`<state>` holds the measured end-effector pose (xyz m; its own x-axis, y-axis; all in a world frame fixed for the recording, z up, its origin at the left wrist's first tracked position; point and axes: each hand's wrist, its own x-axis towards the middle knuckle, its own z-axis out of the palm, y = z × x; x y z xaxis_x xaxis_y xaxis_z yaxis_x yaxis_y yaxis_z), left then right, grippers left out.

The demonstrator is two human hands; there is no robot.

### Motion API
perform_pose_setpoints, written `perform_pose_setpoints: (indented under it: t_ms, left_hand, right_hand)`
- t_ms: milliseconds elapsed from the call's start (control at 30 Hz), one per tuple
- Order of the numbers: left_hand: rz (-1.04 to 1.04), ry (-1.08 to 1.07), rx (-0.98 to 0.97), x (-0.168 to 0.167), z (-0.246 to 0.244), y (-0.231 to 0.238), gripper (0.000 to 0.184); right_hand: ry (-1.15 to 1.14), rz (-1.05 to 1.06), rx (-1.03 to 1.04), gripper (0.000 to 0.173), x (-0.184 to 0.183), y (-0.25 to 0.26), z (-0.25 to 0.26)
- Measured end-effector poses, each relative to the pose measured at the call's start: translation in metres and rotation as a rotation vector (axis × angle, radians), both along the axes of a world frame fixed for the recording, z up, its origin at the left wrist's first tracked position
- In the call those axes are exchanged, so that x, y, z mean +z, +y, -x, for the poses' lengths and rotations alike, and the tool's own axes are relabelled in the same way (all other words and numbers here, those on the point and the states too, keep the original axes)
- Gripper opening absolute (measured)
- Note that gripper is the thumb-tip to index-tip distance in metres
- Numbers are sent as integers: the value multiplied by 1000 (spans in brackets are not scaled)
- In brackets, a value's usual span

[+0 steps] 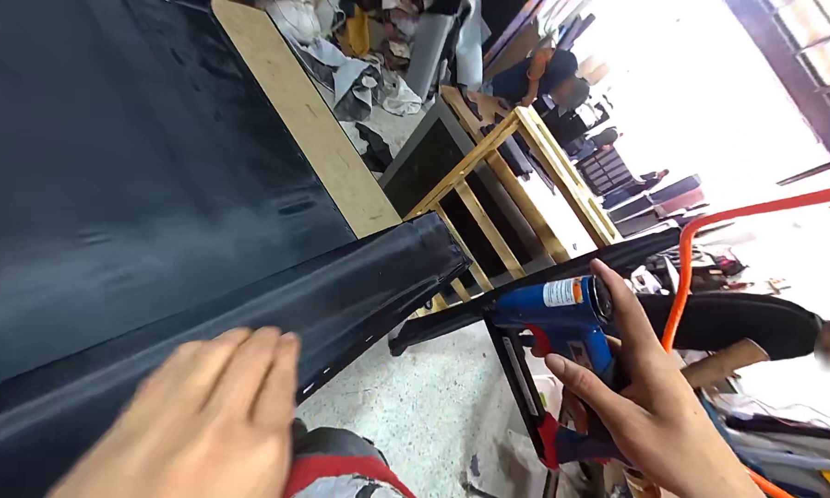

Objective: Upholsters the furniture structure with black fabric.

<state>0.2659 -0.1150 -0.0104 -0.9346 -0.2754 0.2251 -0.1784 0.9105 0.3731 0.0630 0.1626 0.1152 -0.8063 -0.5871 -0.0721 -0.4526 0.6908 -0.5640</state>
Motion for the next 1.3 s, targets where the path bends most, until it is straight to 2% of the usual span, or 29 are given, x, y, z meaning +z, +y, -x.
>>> perform_pose_setpoints:
  t_ms: [100,167,267,333,400,500,600,700,933,1033,1100,1167,1200,1300]
  left_hand:
    - [169,-95,-34,3,-18,-5,26]
    - [200,-63,-36,-2,-23,0,33]
    - [300,9,64,-13,-31,10,43]
    - [377,-11,103,-7,-39,18,32]
    - [402,-104,158,7,-45,30,31]
    - [437,-253,345,21,-44,48,27]
    - [473,-349,422,31,-37,43,9]
    - [405,-468,433,41,-25,29,16]
    - [300,-21,372,20,-34,10,8]
    - [333,113,293,9,-40,10,7]
    - [381,53,273,9,-38,18,6]
    - [397,-89,344,14,-22,31,10]
    - [385,-123,362,16,-10,35,6]
    - [321,-128,368,24,13,40,12]
  right_hand:
    - [-56,59,21,88,-17,23,7]
    - [-74,89,62,89,-29,36,12]
    - [-140,130,122,90,-46,52,18]
    - [-191,160,128,89,-64,61,18]
    - [-223,169,129,88,-81,72,12]
    - [-244,168,163,92,-89,83,8]
    - [-280,155,142,97,-86,90,-5]
    - [-279,139,123,100,-82,95,-17]
    - [-230,112,71,100,-77,91,-32]
    - [-221,123,84,100,-80,88,-37]
    - [-244,127,74,100,-81,83,-41]
    - [-294,131,47,99,-82,76,-46]
    - [-316,142,36,98,-84,72,-48]
    - [-316,181,-1,96,-86,61,-52]
